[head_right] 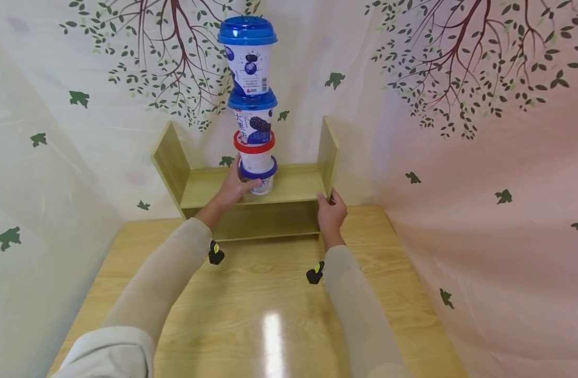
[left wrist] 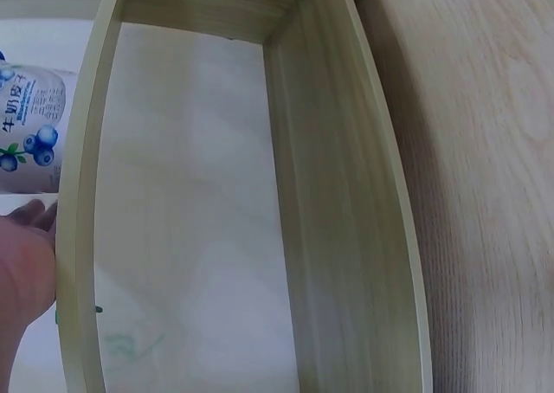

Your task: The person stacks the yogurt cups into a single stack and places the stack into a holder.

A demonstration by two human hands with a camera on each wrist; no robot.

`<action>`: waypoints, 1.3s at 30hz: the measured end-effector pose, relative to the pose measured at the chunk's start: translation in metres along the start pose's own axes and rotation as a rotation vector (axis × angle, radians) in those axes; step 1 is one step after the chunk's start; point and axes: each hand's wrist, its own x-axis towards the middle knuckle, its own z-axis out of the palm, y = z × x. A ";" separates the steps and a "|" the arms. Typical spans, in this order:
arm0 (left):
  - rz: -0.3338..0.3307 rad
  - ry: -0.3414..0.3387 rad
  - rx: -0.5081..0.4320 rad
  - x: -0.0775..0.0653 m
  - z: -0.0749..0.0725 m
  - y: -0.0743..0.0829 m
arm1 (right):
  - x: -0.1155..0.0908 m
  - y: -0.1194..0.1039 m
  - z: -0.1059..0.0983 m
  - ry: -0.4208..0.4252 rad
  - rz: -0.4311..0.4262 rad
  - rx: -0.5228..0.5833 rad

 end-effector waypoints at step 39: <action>0.189 -0.557 1.130 -0.232 0.011 -0.027 | -0.051 0.002 -0.055 -0.374 -0.187 -0.288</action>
